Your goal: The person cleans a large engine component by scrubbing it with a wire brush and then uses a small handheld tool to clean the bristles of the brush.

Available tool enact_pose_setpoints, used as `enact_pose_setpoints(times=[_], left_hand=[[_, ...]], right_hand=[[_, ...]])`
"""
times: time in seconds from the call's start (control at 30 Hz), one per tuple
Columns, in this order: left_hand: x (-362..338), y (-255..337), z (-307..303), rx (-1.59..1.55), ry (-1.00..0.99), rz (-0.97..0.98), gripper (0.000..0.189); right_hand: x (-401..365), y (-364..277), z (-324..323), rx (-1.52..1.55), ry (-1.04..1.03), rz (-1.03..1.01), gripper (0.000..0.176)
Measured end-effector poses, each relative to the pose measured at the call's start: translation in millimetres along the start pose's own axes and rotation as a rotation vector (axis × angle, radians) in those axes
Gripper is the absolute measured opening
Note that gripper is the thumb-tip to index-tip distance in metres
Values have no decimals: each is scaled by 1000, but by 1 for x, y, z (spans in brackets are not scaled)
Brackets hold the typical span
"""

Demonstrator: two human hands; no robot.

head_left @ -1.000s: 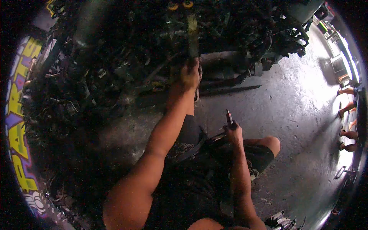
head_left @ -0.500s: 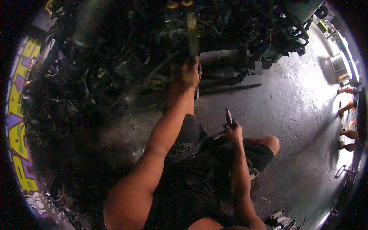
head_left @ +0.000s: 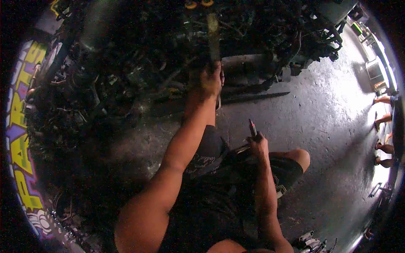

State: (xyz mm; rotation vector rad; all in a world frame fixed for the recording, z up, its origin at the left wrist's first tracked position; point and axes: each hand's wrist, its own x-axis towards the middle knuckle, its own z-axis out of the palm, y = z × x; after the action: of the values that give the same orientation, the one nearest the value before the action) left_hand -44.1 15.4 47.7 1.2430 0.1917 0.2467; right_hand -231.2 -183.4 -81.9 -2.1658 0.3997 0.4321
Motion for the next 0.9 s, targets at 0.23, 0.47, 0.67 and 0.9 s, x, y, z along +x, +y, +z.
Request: enact_pose_setpoints(times=[0.23,0.47,0.67,0.9], left_hand=[[-4,5,-1,15,-27,-18,24],[-7,14,5,87,133,-112,23],[-5,10,-1,132,-13,-2,24],[-4,3,-4,10,-116,-56,22]], right_hand=[[-7,-11,-3,-9,2,79,37],[1,-1,1,55,0,26,41],[3,5,3,67,13,-6,41],[-1,1,3,38,17,1,39]])
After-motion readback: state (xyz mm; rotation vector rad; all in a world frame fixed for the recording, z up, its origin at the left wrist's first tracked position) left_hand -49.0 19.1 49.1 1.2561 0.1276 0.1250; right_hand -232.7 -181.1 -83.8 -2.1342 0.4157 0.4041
